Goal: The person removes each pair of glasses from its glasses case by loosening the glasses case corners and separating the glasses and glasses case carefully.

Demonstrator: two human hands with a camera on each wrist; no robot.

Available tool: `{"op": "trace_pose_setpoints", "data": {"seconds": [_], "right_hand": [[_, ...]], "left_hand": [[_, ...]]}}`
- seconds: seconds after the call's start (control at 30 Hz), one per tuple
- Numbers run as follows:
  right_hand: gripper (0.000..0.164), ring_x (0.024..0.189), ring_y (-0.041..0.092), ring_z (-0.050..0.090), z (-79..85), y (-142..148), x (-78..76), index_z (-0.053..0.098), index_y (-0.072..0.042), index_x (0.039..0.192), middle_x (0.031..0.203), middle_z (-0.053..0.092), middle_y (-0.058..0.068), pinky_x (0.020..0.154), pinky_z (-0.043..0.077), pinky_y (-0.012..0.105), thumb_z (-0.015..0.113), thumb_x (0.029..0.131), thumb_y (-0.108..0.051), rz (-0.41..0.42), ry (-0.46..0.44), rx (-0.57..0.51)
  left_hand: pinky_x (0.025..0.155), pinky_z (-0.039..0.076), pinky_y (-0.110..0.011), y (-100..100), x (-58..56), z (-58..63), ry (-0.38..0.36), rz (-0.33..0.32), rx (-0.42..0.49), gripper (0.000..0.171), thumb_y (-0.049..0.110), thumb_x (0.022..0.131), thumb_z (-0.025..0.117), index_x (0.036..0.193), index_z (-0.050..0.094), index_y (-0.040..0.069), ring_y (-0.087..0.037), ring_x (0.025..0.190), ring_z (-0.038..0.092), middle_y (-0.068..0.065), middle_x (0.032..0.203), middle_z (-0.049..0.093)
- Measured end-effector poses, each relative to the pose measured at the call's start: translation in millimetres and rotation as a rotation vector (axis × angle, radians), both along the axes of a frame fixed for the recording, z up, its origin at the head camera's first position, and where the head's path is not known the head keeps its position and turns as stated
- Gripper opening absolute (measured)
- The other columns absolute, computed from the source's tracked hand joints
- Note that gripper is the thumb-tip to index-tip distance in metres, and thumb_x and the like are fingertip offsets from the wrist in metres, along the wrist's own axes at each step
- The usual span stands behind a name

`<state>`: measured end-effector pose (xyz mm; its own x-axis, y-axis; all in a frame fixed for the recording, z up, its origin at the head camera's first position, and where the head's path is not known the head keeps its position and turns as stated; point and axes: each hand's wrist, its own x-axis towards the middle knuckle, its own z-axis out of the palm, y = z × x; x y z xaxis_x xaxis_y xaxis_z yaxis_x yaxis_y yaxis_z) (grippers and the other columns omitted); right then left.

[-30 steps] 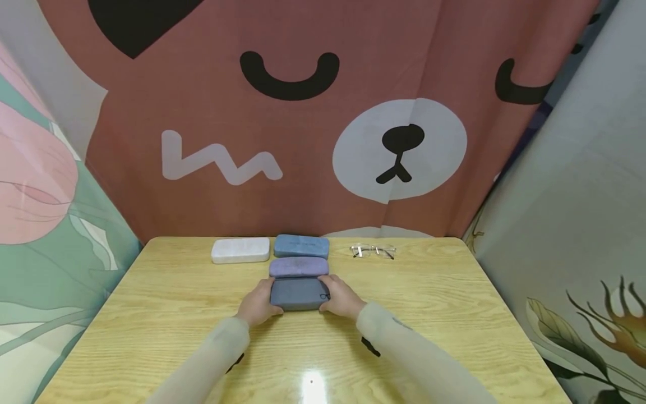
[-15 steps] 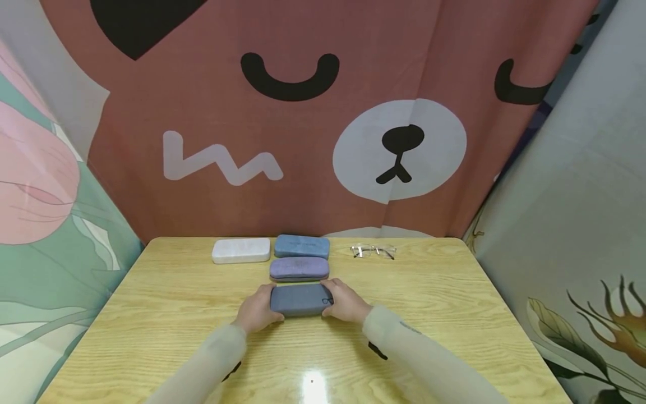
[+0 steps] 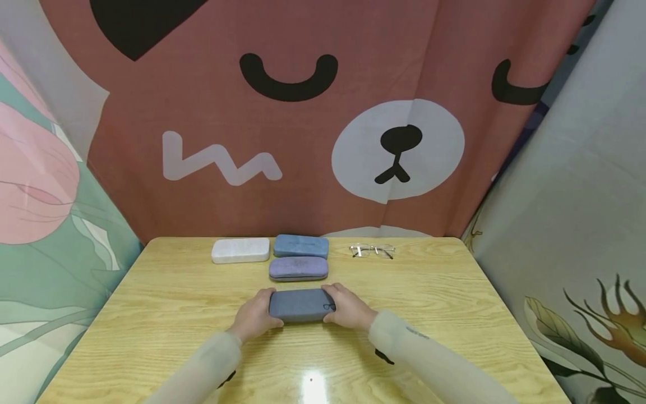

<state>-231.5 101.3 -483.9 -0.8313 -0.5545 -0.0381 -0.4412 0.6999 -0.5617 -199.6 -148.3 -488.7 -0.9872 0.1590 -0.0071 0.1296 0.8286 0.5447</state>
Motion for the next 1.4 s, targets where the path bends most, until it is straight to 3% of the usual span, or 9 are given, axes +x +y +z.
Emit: {"op": "trace_pose_setpoints", "data": {"seconds": [0.43,0.7,1.07,1.4], "right_hand": [[0.073,0.116,0.032,0.053,3.8,3,21.1,0.042,0.004,0.141,0.129,0.051,0.018,0.098,0.044,0.047,0.078,0.082,-0.018,0.025,0.003,0.018],[0.073,0.112,0.029,0.054,3.3,6,29.3,0.044,0.004,0.141,0.126,0.052,0.016,0.096,0.046,0.045,0.079,0.082,-0.020,0.035,0.022,0.031],[0.074,0.112,0.030,0.055,0.7,12,42.9,0.044,0.004,0.140,0.127,0.053,0.018,0.096,0.047,0.045,0.079,0.082,-0.024,0.053,0.055,0.048],[0.074,0.113,0.029,0.055,-3.3,17,49.2,0.045,0.001,0.141,0.127,0.054,0.015,0.097,0.046,0.045,0.079,0.082,-0.028,0.052,0.061,0.059]], "left_hand": [[0.093,0.046,-0.052,-2,23.3,0.5,-0.003,-0.003,0.041,0.080,0.018,0.068,0.089,0.132,0.049,-0.009,-0.041,0.114,0.056,-0.024,0.129,0.054],[0.092,0.047,-0.052,0,31.8,0.6,-0.025,-0.005,0.044,0.081,0.019,0.068,0.089,0.132,0.049,-0.009,-0.040,0.112,0.056,-0.024,0.128,0.054],[0.088,0.049,-0.052,1,45.3,-1.4,0.011,-0.029,0.056,0.078,0.019,0.065,0.090,0.128,0.051,-0.008,-0.038,0.108,0.059,-0.021,0.124,0.057],[0.088,0.049,-0.051,4,50.9,-4.0,0.008,-0.033,0.073,0.080,0.018,0.064,0.091,0.128,0.051,-0.008,-0.039,0.107,0.059,-0.023,0.124,0.057]]}}
